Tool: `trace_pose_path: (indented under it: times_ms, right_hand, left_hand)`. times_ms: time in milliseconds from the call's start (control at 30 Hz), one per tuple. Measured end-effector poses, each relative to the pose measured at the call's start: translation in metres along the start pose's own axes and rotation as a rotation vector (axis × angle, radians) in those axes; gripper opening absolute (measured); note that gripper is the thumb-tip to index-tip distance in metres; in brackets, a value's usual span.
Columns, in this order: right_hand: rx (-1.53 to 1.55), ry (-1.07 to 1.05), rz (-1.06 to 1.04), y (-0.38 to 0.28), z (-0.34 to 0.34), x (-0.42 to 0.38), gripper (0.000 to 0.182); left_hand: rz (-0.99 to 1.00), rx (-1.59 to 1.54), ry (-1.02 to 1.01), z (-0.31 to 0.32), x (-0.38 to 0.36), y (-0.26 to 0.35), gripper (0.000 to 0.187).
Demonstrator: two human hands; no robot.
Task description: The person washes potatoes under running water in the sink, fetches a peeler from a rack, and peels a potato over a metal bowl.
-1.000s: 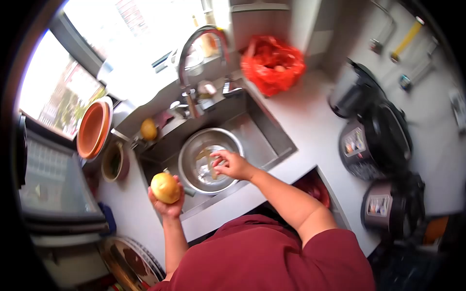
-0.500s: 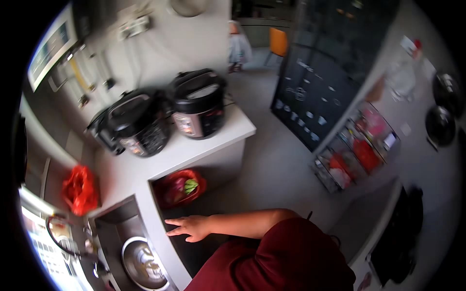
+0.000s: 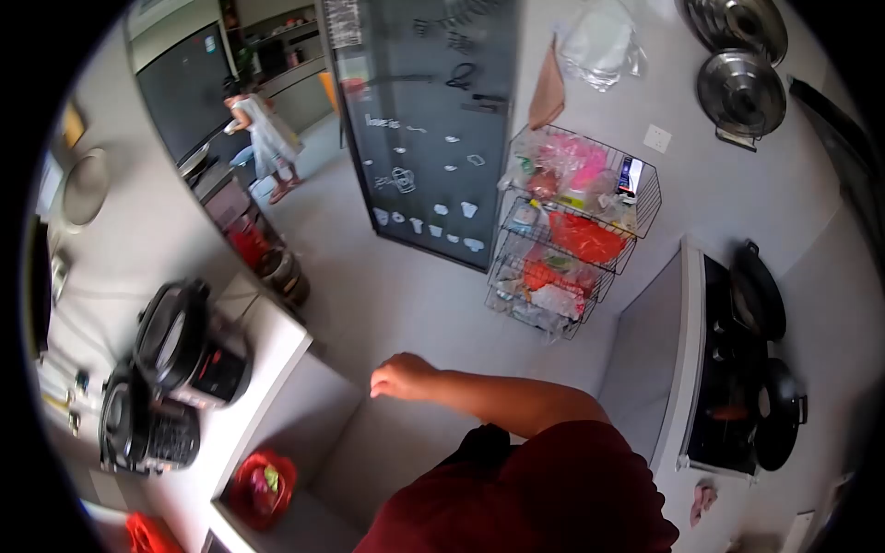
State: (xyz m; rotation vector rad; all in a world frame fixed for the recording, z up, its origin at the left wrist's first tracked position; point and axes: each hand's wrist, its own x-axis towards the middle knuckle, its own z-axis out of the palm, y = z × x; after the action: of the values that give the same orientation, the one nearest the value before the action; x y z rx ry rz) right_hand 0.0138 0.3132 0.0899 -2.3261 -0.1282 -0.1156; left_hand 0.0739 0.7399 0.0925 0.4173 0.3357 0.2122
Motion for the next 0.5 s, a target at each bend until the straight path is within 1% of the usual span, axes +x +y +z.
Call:
trace_pose_path:
  times_ms: [67, 167, 200, 233, 267, 300, 367, 467, 500]
  right_hand:
    - [-0.049, 0.138, 0.094, 0.065, -0.068, -0.012, 0.013]
    - [-0.059, 0.338, 0.084, 0.173, -0.154, -0.032, 0.012]
    - [0.049, 0.367, 0.142, 0.205, -0.181, -0.035, 0.013]
    - [0.085, 0.402, 0.26, 0.199, -0.225, -0.04, 0.016]
    - [0.222, 0.513, 0.263, 0.229, -0.252, -0.036, 0.012]
    - [0.327, 0.528, 0.328, 0.247, -0.289, -0.032, 0.013]
    - [0.478, 0.732, 0.4, 0.275, -0.362, -0.018, 0.017]
    - [0.49, 1.118, 0.417, 0.33, -0.447, 0.005, 0.021]
    - [0.536, 1.229, 0.315, 0.35, -0.469, 0.008, 0.022]
  left_hand:
    - [-0.022, -0.013, -0.019, 0.031, 0.0, -0.065, 0.048]
    - [-0.035, 0.003, -0.037, 0.076, -0.002, -0.14, 0.047]
    - [-0.034, 0.019, -0.038, 0.094, -0.005, -0.159, 0.047]
    - [-0.034, 0.024, -0.038, 0.11, -0.008, -0.178, 0.047]
    - [-0.03, 0.018, -0.037, 0.124, -0.01, -0.193, 0.047]
    - [-0.026, 0.005, -0.037, 0.136, -0.01, -0.207, 0.047]
    - [-0.013, -0.009, -0.043, 0.158, -0.009, -0.23, 0.046]
    - [0.01, -0.005, -0.059, 0.187, -0.002, -0.26, 0.046]
    - [0.019, -0.008, -0.057, 0.195, 0.001, -0.267, 0.046]
